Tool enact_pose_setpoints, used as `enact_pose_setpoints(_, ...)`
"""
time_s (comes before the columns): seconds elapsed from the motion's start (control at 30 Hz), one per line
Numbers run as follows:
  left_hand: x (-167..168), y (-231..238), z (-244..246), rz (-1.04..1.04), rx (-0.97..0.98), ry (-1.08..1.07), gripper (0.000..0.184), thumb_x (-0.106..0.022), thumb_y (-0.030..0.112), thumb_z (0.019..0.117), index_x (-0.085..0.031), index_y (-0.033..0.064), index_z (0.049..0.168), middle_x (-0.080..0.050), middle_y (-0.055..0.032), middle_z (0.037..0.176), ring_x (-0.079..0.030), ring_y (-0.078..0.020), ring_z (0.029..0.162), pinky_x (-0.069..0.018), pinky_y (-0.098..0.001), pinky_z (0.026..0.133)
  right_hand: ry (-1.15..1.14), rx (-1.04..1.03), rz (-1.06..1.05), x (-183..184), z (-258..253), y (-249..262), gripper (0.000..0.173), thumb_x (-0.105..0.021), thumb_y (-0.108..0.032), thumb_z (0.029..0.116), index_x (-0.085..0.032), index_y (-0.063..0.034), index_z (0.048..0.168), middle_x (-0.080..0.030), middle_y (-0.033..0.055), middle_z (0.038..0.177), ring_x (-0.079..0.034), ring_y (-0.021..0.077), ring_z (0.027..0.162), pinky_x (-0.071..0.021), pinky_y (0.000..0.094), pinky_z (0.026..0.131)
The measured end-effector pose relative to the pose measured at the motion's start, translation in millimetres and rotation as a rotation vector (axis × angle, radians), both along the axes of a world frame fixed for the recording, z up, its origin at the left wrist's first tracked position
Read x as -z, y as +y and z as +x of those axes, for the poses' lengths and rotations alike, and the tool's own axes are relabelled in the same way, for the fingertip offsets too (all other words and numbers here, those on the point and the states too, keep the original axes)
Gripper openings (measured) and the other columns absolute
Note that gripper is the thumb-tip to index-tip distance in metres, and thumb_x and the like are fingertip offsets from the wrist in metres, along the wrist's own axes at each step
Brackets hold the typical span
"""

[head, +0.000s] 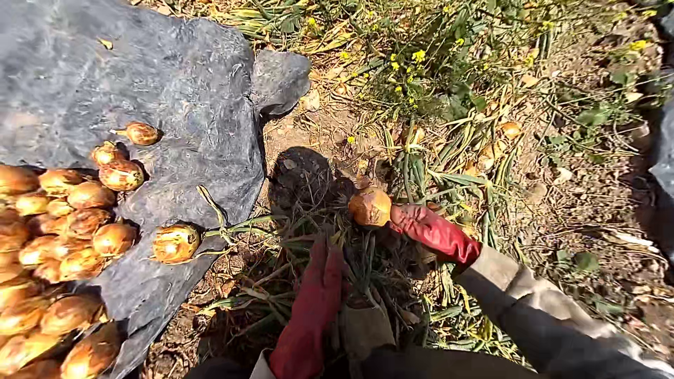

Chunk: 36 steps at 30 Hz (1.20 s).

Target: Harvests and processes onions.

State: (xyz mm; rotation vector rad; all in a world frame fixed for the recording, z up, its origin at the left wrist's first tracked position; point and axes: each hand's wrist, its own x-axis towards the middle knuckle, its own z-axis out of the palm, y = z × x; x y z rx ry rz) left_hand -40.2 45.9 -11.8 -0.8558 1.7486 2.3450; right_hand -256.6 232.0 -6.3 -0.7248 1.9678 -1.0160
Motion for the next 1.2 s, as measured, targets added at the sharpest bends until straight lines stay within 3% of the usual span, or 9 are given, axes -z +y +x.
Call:
enact_pose_setpoints(0.17,-9.5,10.8,12.9,-0.122,-0.002,0.138,0.057,-0.026,0.053,0.1082,-0.041,0.0265,0.157,-0.070,-0.0069,0.116,-0.067,-0.0190,0.068,-0.0593,-0.0355,0.053,-0.388,-0.066,0.072,-50.0,66.5,1.6,0.034,-0.072,-0.045,0.0892,-0.066,-0.0127,0.080,-0.069,-0.0023,0.070,-0.067,0.0084,0.063,-0.0582,0.0302,0.059)
enact_pose_setpoints(0.4,-28.0,32.7,19.6,-0.190,-0.136,0.260,0.051,-0.036,0.040,0.1082,-0.044,0.0186,0.154,-0.054,-0.0018,0.060,-0.051,-0.0163,0.042,-0.0483,-0.0338,0.036,0.975,-0.063,-0.109,-65.9,98.5,20.0,0.048,-0.064,-0.056,0.0947,-0.066,-0.0168,0.067,-0.064,0.0005,0.064,-0.067,0.0178,0.066,-0.0577,0.0442,0.062)
enact_pose_setpoints(0.57,-17.4,52.6,38.0,-0.660,-0.123,0.222,0.089,-0.073,0.061,0.0837,-0.055,-0.0132,0.129,-0.070,-0.0144,0.114,-0.068,-0.0087,0.103,-0.0564,-0.0303,0.093,0.881,-0.334,-0.122,-65.0,123.8,16.9,0.024,-0.064,-0.018,0.0990,-0.068,-0.0140,0.123,-0.070,0.0080,0.125,-0.073,0.0241,0.095,-0.0618,0.0433,0.073)
enact_pose_setpoints(0.63,-7.6,57.7,41.7,-0.827,-0.135,0.286,0.068,-0.070,0.051,0.0925,-0.063,-0.0124,0.117,-0.071,-0.0158,0.108,-0.068,-0.0092,0.103,-0.0552,-0.0285,0.096,0.837,-0.394,0.007,-51.9,133.8,7.1,0.029,-0.063,-0.019,0.0981,-0.069,-0.0104,0.125,-0.072,0.0112,0.120,-0.074,0.0330,0.089,-0.0595,0.0526,0.065)
enact_pose_setpoints(0.77,-8.1,49.4,35.5,-0.564,-0.196,0.466,0.052,-0.072,0.022,0.0953,-0.054,-0.0150,0.128,-0.067,-0.0139,0.124,-0.064,-0.0109,0.118,-0.0513,-0.0280,0.104,0.749,-0.450,0.134,-43.0,123.9,-11.3,0.020,-0.069,-0.017,0.0941,-0.073,-0.0127,0.113,-0.075,0.0081,0.108,-0.063,0.0334,0.124,-0.0396,0.0605,0.114)
enact_pose_setpoints(0.87,0.0,30.7,28.2,-0.323,-0.339,0.518,0.053,-0.072,0.032,0.0954,-0.056,-0.0034,0.131,-0.071,-0.0018,0.112,-0.067,-0.0032,0.092,-0.0584,-0.0243,0.081,0.642,-0.317,0.044,-39.0,96.7,-28.8,0.015,-0.071,-0.014,0.0923,-0.075,-0.0092,0.106,-0.074,0.0100,0.102,-0.067,0.0294,0.114,-0.0444,0.0543,0.112)
enact_pose_setpoints(1.0,-1.3,-25.0,29.1,-0.279,-0.555,0.549,0.051,-0.047,0.056,0.1032,-0.056,0.0219,0.139,-0.067,0.0097,0.070,-0.061,-0.0051,0.052,-0.0545,-0.0232,0.047,0.257,0.419,-0.028,-35.9,32.4,-28.7,0.034,-0.046,-0.034,0.1093,-0.066,-0.0071,0.103,-0.067,0.0059,0.084,-0.066,0.0179,0.075,-0.0557,0.0408,0.066)
enact_pose_setpoints(1.1,-7.6,-75.3,35.4,-0.072,-0.903,0.559,0.061,-0.013,0.060,0.1064,-0.050,0.0209,0.135,-0.065,0.0035,0.063,-0.060,-0.0114,0.046,-0.0536,-0.0284,0.042,0.290,0.542,0.330,-22.7,-35.9,-20.3,0.044,-0.044,-0.043,0.1087,-0.068,-0.0078,0.099,-0.069,0.0111,0.085,-0.067,0.0272,0.079,-0.0537,0.0518,0.071)
enact_pose_setpoints(1.2,-15.6,-88.0,32.9,0.205,-1.086,0.415,0.060,-0.011,0.056,0.1084,-0.057,0.0170,0.110,-0.061,0.0030,0.064,-0.057,-0.0086,0.045,-0.0527,-0.0254,0.042,0.340,0.290,0.946,22.4,-74.5,-10.8,0.037,-0.062,-0.035,0.0970,-0.071,-0.0008,0.108,-0.070,0.0241,0.112,-0.068,0.0422,0.108,-0.0529,0.0681,0.089)
